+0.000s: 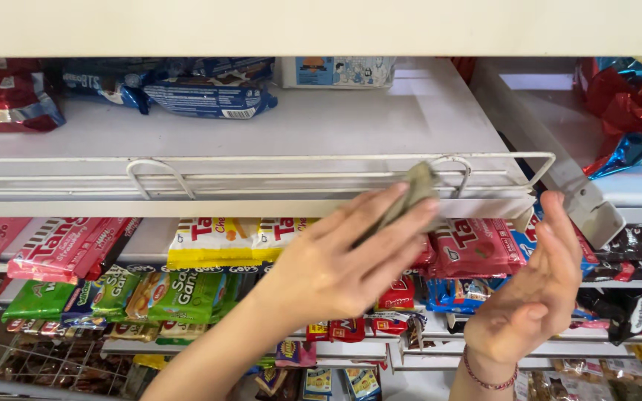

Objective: The person cleans a metal shelf in a grocery store using a spray bottle and a cloth. They then pick up various packaged snack items, wipe them with the cloth, and scan their barcodes using a handheld scanner before placing them back on the shelf.

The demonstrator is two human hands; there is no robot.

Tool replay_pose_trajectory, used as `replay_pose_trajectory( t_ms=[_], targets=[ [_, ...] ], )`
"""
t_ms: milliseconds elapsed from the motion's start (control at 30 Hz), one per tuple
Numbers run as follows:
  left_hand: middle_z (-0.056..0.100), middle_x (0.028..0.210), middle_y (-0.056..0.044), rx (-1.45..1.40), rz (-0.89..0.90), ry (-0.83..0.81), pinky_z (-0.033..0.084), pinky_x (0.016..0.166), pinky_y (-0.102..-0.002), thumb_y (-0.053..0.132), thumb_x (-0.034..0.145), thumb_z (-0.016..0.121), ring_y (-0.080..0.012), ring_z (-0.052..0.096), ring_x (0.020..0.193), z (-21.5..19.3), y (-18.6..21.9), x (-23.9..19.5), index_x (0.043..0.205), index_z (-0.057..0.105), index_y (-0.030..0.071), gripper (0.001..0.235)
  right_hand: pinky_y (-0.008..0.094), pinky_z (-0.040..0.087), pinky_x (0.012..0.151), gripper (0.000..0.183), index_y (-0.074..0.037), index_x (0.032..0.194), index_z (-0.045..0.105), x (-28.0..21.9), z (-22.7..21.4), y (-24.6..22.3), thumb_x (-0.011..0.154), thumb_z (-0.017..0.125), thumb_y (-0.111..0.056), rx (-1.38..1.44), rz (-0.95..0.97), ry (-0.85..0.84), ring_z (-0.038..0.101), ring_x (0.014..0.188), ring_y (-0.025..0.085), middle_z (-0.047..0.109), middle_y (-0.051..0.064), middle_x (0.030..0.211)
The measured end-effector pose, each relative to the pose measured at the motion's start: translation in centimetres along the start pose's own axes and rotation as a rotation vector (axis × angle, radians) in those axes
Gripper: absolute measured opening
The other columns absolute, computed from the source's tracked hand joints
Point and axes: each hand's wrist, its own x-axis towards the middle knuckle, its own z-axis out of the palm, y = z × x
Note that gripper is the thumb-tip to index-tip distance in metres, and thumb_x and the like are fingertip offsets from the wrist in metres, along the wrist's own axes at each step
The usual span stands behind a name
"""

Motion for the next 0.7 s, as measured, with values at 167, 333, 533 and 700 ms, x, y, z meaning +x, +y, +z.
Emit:
replay_pose_trajectory(
  t_ms=[167, 333, 533, 700],
  targets=[
    [0.040, 0.166, -0.002, 0.027, -0.141, 0.047, 0.017, 0.129, -0.048, 0.019, 0.111, 0.057, -0.0210, 0.036, 0.155, 3.2, 2.2, 4.2, 0.157, 0.058, 0.025, 0.047, 0.050, 0.017, 0.131, 0.064, 0.002, 0.157, 0.038, 0.4, 0.9, -0.2, 0.115, 0.026, -0.045, -0.154, -0.039, 0.003, 0.029, 0.158, 0.038, 0.034, 0.025, 0.165],
    [0.033, 0.169, -0.002, 0.192, -0.151, 0.057, 0.008, 0.135, -0.050, 0.024, 0.114, 0.051, -0.0192, 0.029, 0.164, 6.1, 2.3, 4.9, 0.162, 0.051, 0.015, 0.050, 0.058, 0.007, 0.131, 0.064, -0.008, 0.163, 0.035, 0.8, 1.3, -0.9, 0.115, 0.018, -0.047, -0.400, -0.084, -0.049, 0.018, 0.161, 0.040, 0.029, 0.017, 0.170],
    [0.034, 0.170, -0.001, 0.261, -0.134, 0.020, 0.013, 0.136, -0.049, 0.023, 0.112, 0.059, -0.0202, 0.031, 0.162, 4.8, 1.2, 1.9, 0.158, 0.057, 0.011, 0.048, 0.058, 0.009, 0.133, 0.065, -0.009, 0.165, 0.035, 0.6, 1.6, -1.0, 0.117, 0.018, -0.049, -0.434, -0.086, -0.155, 0.019, 0.162, 0.042, 0.029, 0.018, 0.170],
    [0.038, 0.168, -0.004, 0.280, -0.221, -0.034, 0.018, 0.131, -0.051, 0.023, 0.104, 0.061, -0.0230, 0.035, 0.157, 2.2, 0.3, -0.8, 0.152, 0.063, 0.010, 0.050, 0.058, 0.003, 0.132, 0.068, -0.005, 0.162, 0.036, 0.4, 3.0, -1.1, 0.115, 0.019, -0.051, -0.441, -0.090, -0.250, 0.017, 0.163, 0.045, 0.029, 0.023, 0.170]
  ],
)
